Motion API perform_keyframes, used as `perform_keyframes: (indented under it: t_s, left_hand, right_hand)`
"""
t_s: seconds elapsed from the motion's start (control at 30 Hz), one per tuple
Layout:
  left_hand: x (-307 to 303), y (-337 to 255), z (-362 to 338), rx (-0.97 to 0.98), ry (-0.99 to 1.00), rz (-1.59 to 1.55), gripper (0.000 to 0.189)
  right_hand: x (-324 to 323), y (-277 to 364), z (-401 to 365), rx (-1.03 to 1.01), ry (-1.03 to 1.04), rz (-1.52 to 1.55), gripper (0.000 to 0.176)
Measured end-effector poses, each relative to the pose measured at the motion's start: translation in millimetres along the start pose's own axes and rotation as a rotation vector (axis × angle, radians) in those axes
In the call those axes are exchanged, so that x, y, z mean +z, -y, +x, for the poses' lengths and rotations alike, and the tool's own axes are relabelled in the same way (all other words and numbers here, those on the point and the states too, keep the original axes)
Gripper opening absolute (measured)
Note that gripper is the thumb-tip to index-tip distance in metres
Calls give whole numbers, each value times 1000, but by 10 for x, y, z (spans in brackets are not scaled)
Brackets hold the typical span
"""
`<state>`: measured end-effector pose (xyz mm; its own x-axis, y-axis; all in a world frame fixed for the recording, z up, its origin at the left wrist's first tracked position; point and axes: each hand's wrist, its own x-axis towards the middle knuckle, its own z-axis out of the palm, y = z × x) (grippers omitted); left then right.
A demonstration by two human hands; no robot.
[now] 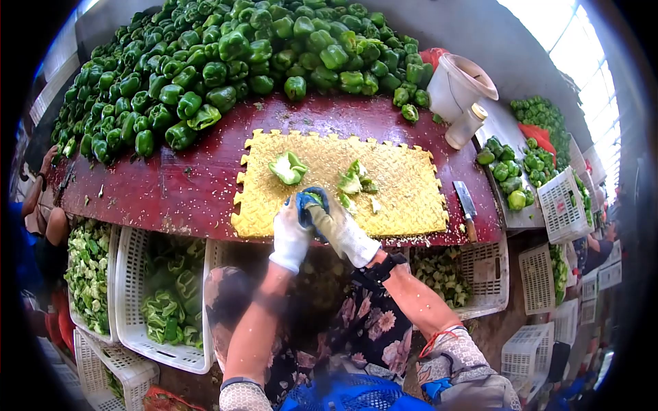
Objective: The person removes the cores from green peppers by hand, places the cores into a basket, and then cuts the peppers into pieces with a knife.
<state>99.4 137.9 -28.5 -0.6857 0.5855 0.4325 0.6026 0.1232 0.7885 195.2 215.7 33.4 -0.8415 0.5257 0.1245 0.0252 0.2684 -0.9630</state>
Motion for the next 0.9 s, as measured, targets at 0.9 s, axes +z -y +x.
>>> perform_keyframes:
  t_s: [0.9]
  left_hand:
    - [-49,211,-12,-806,-357,-1048,51]
  right_hand:
    - [-527,-146,528,343,-95,-355,52]
